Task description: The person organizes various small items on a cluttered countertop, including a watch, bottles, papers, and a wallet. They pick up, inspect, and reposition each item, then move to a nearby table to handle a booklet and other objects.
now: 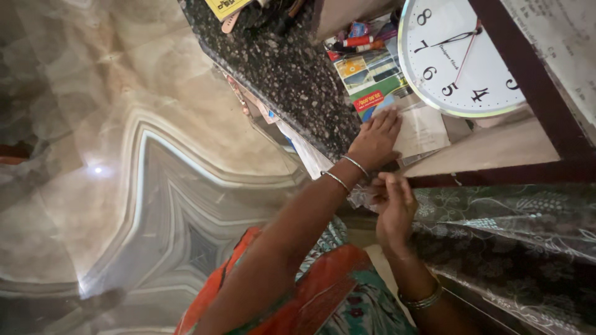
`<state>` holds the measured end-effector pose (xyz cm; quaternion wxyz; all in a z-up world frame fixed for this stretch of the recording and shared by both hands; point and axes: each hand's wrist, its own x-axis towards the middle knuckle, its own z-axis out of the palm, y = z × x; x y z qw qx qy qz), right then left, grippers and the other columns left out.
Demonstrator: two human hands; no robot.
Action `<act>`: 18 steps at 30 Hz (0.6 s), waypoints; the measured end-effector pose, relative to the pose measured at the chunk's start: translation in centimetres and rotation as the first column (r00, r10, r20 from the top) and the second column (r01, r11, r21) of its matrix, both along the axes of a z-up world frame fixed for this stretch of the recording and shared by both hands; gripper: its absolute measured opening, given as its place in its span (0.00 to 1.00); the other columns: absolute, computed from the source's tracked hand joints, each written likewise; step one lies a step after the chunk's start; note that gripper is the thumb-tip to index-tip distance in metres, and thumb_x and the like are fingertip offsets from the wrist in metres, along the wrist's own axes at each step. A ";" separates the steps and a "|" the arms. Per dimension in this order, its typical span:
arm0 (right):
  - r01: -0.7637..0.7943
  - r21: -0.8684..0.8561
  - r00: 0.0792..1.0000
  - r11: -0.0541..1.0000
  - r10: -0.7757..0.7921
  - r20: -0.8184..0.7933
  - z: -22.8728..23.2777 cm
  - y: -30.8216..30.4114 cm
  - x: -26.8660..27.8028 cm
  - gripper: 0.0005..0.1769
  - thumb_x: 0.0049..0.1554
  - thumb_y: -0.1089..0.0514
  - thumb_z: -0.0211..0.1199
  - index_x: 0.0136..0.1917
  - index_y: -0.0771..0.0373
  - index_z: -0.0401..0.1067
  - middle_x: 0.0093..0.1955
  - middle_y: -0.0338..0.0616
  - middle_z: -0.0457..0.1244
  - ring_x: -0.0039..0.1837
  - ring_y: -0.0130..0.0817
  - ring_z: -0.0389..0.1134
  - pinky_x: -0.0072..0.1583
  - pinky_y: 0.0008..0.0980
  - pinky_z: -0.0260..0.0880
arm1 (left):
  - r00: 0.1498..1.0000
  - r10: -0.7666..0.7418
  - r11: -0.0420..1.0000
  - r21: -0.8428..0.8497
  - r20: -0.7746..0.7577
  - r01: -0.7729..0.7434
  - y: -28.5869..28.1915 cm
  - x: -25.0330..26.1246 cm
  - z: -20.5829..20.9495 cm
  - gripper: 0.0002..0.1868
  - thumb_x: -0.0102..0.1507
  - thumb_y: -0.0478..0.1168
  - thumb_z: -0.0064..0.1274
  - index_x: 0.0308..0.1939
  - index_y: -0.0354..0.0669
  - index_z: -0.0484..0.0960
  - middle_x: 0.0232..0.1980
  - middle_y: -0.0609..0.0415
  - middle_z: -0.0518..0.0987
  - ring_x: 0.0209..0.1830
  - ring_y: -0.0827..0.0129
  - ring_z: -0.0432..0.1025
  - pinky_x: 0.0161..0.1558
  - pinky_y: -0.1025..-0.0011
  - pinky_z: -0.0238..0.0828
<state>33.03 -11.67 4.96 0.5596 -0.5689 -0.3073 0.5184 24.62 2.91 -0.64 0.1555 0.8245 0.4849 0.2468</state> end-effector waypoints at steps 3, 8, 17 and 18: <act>0.001 0.013 1.000 1.000 -0.001 -0.001 0.3 0.2 0.6 0.17 0.66 0.48 0.57 0.54 0.65 0.73 0.44 0.42 0.67 0.43 0.29 0.68 0.43 0.28 0.65 | 1.000 -0.026 0.998 -0.059 -0.012 0.025 0.4 0.4 -0.2 0.52 0.52 0.54 0.67 0.74 0.37 0.61 0.77 0.47 0.59 0.78 0.52 0.53 0.74 0.51 0.48; -0.005 -0.018 1.000 1.000 0.005 -0.022 -0.5 0.0 0.7 0.16 0.65 0.48 0.58 0.54 0.64 0.73 0.44 0.41 0.68 0.43 0.28 0.67 0.44 0.28 0.66 | 0.993 -0.099 0.988 -0.116 0.062 0.105 1.0 -0.8 -0.1 0.49 0.51 0.48 0.66 0.74 0.44 0.62 0.75 0.50 0.62 0.77 0.55 0.55 0.73 0.51 0.50; -0.151 -0.049 0.988 0.987 0.149 -0.047 -1.2 2.7 -3.3 0.17 0.65 0.48 0.58 0.54 0.64 0.73 0.44 0.41 0.68 0.42 0.29 0.68 0.45 0.28 0.66 | 0.896 0.165 0.986 -0.035 0.413 -0.165 -1.3 -9.4 1.5 0.34 0.57 0.41 0.60 0.68 0.51 0.71 0.71 0.50 0.69 0.69 0.52 0.64 0.65 0.50 0.60; -0.170 -0.049 0.985 0.984 0.168 -0.045 -1.0 3.2 -4.0 0.17 0.66 0.48 0.58 0.54 0.64 0.73 0.44 0.41 0.68 0.42 0.29 0.68 0.45 0.28 0.66 | 0.883 0.207 0.972 0.012 0.422 -0.234 -0.9 -10.9 1.4 0.32 0.57 0.40 0.60 0.66 0.51 0.73 0.70 0.49 0.70 0.68 0.50 0.64 0.64 0.50 0.61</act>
